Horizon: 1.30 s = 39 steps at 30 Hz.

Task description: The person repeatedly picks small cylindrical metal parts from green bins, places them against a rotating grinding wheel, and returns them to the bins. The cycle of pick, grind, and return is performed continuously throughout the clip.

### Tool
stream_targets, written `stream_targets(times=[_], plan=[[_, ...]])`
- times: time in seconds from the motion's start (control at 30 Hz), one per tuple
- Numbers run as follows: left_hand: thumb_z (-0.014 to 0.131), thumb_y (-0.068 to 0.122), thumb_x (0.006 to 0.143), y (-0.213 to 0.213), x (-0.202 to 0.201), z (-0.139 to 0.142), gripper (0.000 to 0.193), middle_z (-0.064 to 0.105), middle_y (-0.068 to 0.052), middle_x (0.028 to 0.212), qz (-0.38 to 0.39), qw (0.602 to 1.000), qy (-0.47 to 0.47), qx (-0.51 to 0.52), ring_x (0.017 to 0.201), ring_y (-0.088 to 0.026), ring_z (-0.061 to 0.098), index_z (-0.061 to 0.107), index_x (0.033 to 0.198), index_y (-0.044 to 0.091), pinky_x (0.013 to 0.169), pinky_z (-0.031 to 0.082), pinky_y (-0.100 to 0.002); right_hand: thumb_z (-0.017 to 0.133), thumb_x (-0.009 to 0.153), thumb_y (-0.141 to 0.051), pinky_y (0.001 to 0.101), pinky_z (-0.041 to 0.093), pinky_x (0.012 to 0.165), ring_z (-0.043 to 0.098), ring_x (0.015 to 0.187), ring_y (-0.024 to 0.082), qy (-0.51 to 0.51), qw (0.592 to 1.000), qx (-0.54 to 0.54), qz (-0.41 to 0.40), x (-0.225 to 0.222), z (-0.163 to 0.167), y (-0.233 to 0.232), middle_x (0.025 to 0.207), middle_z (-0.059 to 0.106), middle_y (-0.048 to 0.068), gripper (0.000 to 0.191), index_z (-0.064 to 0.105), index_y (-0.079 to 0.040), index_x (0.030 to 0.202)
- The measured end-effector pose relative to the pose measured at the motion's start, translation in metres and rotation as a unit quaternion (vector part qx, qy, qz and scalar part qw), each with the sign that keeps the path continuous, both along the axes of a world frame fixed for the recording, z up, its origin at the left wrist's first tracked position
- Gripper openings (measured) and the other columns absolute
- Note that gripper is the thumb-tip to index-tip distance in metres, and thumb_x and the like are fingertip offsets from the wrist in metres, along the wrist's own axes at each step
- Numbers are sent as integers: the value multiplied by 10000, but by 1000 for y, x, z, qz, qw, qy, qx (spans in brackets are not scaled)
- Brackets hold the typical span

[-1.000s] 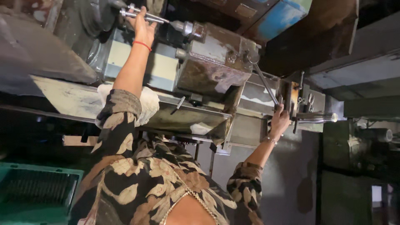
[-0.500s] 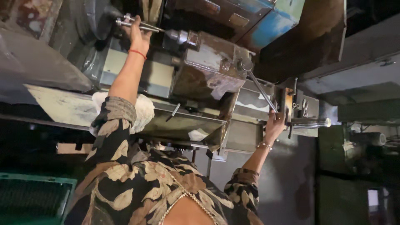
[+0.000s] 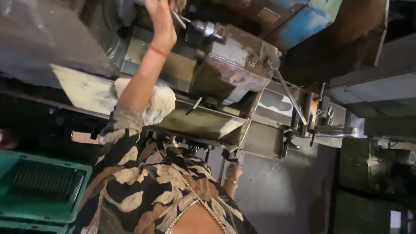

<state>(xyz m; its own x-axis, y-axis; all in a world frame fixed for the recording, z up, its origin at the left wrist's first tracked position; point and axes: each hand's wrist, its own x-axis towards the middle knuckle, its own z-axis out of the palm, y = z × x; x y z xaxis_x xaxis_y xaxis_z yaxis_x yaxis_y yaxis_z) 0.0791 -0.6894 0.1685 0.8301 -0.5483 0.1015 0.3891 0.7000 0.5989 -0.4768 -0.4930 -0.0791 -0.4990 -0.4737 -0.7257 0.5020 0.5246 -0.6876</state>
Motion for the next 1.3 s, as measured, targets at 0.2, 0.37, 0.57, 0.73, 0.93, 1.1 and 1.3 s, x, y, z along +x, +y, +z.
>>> stream_targets(times=[0.2,0.37,0.57,0.73,0.93,1.1,1.3], plan=[[679,182,1041,150,-45,7,232,497,89,677,-75,974,-157,146,564,-21,392,572,847,115,503,280,-232,434,938,-186,287,428,533,457,634,166,-114,983,-56,135,12,9,17,935,601,-24,319,595,-253,1206],[765,221,1061,266,-34,-26,441,439,100,701,-85,960,-210,163,638,-15,361,478,740,126,565,255,-237,448,979,-253,297,362,521,399,637,131,-51,982,-98,156,26,12,38,1022,640,-14,400,536,-316,1364],[887,360,931,416,-16,-82,395,624,-92,660,173,653,-536,507,540,-275,611,653,781,80,534,424,-389,433,971,-325,343,572,712,710,907,199,-192,939,-126,255,140,22,73,1136,712,38,386,596,-155,1277],[857,329,907,507,-13,-123,394,603,-37,722,136,769,-381,495,608,-157,550,594,973,44,562,444,-348,671,1062,-386,267,447,632,538,739,90,-4,713,-250,655,310,57,138,862,608,9,344,687,-46,1009],[824,299,947,566,-30,-151,433,493,98,672,131,921,-108,351,628,-10,410,543,684,99,525,312,-253,536,1076,-377,222,338,531,451,607,36,-119,508,-314,794,428,103,247,713,545,-64,350,649,-82,927],[816,302,942,611,-24,-155,460,458,116,646,215,897,-67,380,611,-3,380,521,641,119,507,280,-257,507,1082,-353,242,281,448,376,493,41,-196,534,-289,770,450,129,295,619,448,-69,345,643,-71,937],[818,296,948,637,-31,-159,488,424,116,647,236,906,-58,346,615,-11,357,487,641,111,513,262,-266,501,1114,-337,229,242,448,333,494,23,-212,530,-319,756,452,141,328,632,394,-86,334,595,-74,931]])
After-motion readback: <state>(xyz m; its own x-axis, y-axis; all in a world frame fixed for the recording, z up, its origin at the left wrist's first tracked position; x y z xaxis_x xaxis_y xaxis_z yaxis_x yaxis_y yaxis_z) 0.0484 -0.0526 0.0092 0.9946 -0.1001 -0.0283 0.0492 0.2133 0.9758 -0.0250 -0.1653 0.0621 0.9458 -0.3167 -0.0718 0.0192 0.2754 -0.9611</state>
